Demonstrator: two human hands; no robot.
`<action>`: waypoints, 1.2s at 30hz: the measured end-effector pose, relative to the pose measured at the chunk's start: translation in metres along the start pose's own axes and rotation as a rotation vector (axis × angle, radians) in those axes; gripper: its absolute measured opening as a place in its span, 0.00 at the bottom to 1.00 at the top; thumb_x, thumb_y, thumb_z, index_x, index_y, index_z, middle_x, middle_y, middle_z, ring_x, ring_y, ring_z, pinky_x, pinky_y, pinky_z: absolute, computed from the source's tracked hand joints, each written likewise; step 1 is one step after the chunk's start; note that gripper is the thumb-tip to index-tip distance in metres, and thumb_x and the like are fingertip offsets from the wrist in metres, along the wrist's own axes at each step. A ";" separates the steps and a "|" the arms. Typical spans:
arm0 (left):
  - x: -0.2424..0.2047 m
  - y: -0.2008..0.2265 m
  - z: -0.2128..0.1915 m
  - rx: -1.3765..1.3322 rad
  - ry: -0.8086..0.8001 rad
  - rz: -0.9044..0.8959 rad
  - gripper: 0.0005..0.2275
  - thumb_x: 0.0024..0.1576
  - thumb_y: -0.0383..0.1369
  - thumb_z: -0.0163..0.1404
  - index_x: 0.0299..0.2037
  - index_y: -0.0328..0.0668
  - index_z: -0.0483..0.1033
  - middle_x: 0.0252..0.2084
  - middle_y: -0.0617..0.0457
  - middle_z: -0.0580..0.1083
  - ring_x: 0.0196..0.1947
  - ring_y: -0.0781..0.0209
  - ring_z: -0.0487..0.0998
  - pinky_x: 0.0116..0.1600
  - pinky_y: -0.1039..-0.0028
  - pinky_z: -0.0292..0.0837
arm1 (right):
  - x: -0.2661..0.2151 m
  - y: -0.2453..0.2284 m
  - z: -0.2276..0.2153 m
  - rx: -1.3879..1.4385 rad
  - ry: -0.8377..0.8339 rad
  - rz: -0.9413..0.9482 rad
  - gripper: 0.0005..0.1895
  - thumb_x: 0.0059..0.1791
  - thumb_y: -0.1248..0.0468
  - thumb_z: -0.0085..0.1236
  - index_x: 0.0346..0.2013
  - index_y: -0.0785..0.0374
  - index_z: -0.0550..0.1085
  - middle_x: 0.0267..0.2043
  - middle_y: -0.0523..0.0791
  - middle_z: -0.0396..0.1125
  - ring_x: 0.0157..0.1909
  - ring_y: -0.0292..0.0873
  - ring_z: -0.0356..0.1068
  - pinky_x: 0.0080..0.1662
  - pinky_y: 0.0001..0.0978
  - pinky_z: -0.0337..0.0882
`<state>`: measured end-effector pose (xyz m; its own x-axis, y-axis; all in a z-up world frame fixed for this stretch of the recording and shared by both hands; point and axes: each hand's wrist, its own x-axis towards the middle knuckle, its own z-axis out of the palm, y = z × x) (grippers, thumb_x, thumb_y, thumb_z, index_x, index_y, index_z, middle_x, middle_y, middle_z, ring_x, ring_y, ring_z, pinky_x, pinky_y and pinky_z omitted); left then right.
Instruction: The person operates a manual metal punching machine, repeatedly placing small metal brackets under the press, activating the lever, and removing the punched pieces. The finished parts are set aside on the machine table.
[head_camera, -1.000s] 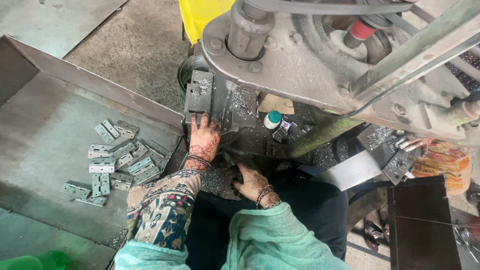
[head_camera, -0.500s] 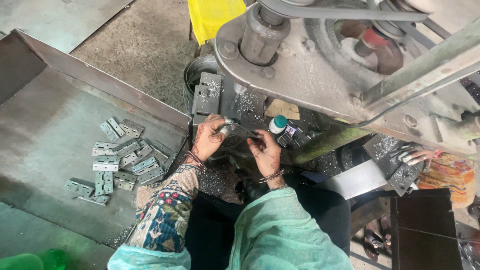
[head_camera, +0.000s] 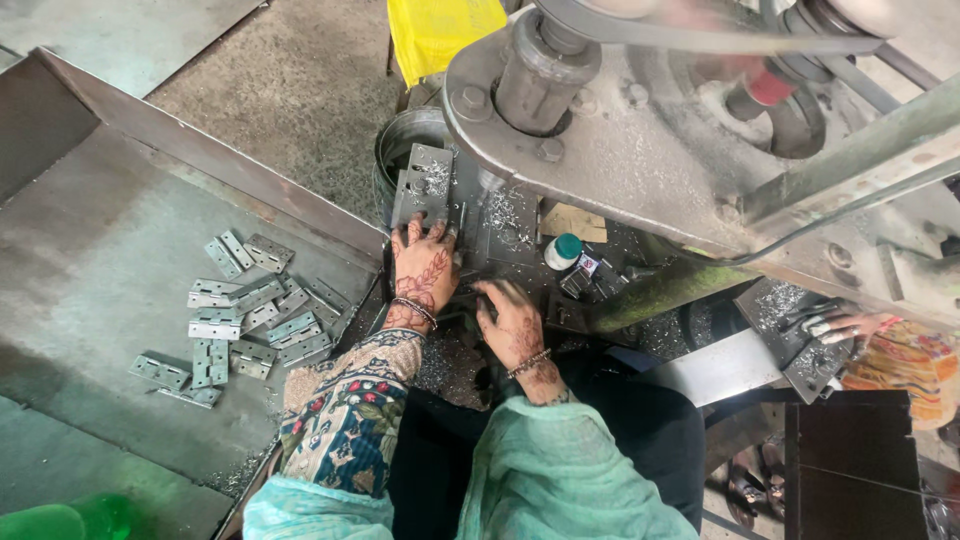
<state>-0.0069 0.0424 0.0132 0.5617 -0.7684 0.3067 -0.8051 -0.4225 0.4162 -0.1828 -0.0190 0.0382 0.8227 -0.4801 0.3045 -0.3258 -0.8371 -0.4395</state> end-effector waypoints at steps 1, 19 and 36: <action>0.004 0.002 0.006 0.020 -0.022 -0.002 0.21 0.51 0.34 0.54 0.57 0.45 0.77 0.65 0.52 0.69 0.72 0.41 0.56 0.70 0.38 0.45 | -0.011 0.001 -0.006 0.011 -0.033 0.025 0.18 0.46 0.66 0.60 0.51 0.58 0.75 0.53 0.48 0.72 0.57 0.54 0.71 0.57 0.44 0.71; 0.033 0.007 0.033 0.135 0.088 -0.012 0.16 0.57 0.30 0.44 0.53 0.44 0.81 0.63 0.53 0.73 0.72 0.40 0.59 0.73 0.34 0.38 | -0.131 0.039 0.063 -0.105 -0.387 0.355 0.47 0.42 0.55 0.67 0.71 0.53 0.54 0.71 0.52 0.55 0.64 0.57 0.64 0.57 0.46 0.70; 0.047 -0.003 0.053 0.116 0.048 -0.040 0.16 0.60 0.32 0.44 0.54 0.46 0.81 0.67 0.56 0.71 0.74 0.42 0.58 0.75 0.36 0.33 | -0.118 0.025 0.042 -0.054 -0.400 0.396 0.41 0.47 0.53 0.61 0.72 0.50 0.55 0.59 0.55 0.68 0.55 0.60 0.71 0.54 0.50 0.71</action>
<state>0.0118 -0.0177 -0.0190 0.5997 -0.7274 0.3336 -0.7973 -0.5070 0.3276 -0.2679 0.0278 -0.0440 0.7416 -0.6326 -0.2234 -0.6606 -0.6303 -0.4080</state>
